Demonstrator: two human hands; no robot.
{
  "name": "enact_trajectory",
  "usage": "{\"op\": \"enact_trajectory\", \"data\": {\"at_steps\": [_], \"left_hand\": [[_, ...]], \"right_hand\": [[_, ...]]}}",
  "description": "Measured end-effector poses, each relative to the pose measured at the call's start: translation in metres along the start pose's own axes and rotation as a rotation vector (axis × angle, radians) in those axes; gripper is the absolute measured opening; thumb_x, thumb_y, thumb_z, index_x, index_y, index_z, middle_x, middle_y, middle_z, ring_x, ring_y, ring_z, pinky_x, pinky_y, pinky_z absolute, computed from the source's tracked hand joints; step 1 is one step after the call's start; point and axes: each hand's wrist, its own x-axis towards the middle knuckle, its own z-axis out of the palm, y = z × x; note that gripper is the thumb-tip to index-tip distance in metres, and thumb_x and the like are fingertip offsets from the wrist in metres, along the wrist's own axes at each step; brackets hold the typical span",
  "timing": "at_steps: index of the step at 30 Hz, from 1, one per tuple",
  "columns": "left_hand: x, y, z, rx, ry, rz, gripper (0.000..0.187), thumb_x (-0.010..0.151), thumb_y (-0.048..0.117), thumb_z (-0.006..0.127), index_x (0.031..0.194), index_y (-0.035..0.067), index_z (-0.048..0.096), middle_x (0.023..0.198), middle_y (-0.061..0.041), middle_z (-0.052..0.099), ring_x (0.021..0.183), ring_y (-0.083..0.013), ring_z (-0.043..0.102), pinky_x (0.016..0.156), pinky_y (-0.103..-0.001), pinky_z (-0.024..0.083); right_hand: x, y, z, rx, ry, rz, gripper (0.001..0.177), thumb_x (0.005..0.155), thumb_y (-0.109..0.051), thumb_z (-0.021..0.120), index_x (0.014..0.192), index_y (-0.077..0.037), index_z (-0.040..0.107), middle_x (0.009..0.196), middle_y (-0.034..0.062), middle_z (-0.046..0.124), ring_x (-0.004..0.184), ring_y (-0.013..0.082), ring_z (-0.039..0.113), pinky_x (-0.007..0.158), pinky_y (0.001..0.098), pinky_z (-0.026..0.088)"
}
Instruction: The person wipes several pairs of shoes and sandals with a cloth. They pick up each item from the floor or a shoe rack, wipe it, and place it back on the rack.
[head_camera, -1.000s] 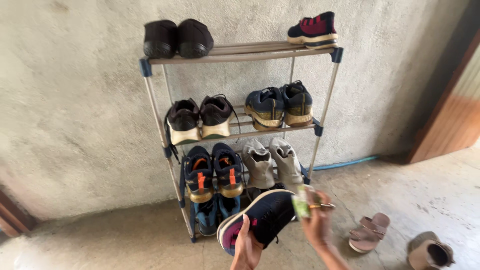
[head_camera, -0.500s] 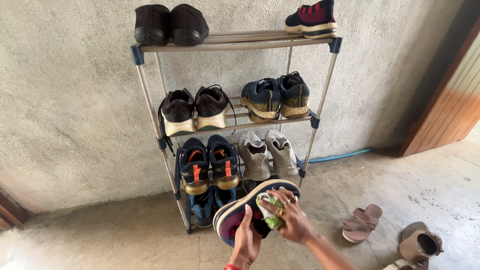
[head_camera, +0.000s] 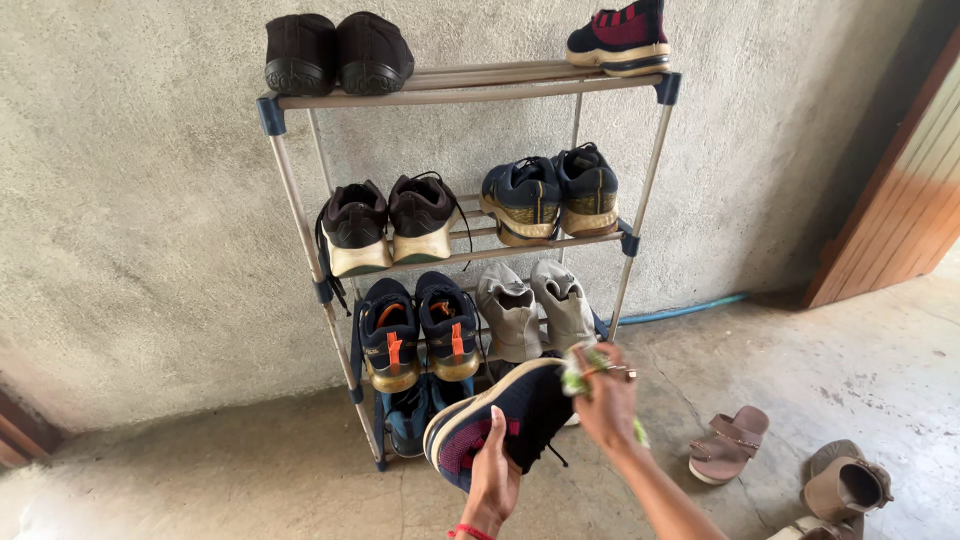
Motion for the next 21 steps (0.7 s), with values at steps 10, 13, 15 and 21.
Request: {"op": "enact_trajectory", "data": {"at_steps": [10,13,15,21], "left_hand": [[-0.009,0.019,0.002,-0.205,-0.143,0.026,0.068,0.098,0.047,0.050,0.144,-0.003,0.048,0.145,-0.019,0.061,0.129,-0.0292,0.063,0.112,-0.044,0.044],[-0.002,0.023,0.002,-0.300,-0.253,-0.004,0.073,0.097,0.052,0.045,0.143,-0.004,0.048,0.143,-0.021,0.060,0.125,-0.0326,0.063,0.109,-0.046,0.046],[0.000,0.024,0.008,-0.361,-0.276,-0.032,0.077,0.096,0.055,0.043,0.142,-0.006,0.048,0.140,-0.024,0.060,0.123,-0.0363,0.063,0.105,-0.050,0.048],[0.007,0.032,0.007,-0.369,-0.136,0.044,0.068,0.099,0.049,0.041,0.145,-0.002,0.046,0.141,-0.021,0.061,0.128,-0.0355,0.059,0.108,-0.052,0.048]], "right_hand": [[-0.016,0.027,0.006,0.102,0.188,-0.331,0.076,0.075,-0.002,0.067,0.146,-0.024,0.051,0.143,0.0121,0.051,0.136,0.0361,0.043,0.110,0.0502,0.037],[-0.033,0.036,0.003,0.023,0.098,-0.755,0.080,0.070,-0.008,0.068,0.147,-0.019,0.050,0.141,0.0181,0.049,0.134,0.0406,0.041,0.107,0.0573,0.036],[-0.033,0.040,0.003,-0.051,0.030,-0.831,0.078,0.073,-0.013,0.073,0.147,-0.021,0.050,0.141,0.0170,0.050,0.132,0.0398,0.043,0.103,0.0559,0.040],[-0.010,0.045,0.020,0.049,0.300,-0.424,0.091,0.064,-0.001,0.070,0.148,-0.028,0.048,0.139,0.0162,0.049,0.128,0.0340,0.046,0.104,0.0514,0.042]]}}
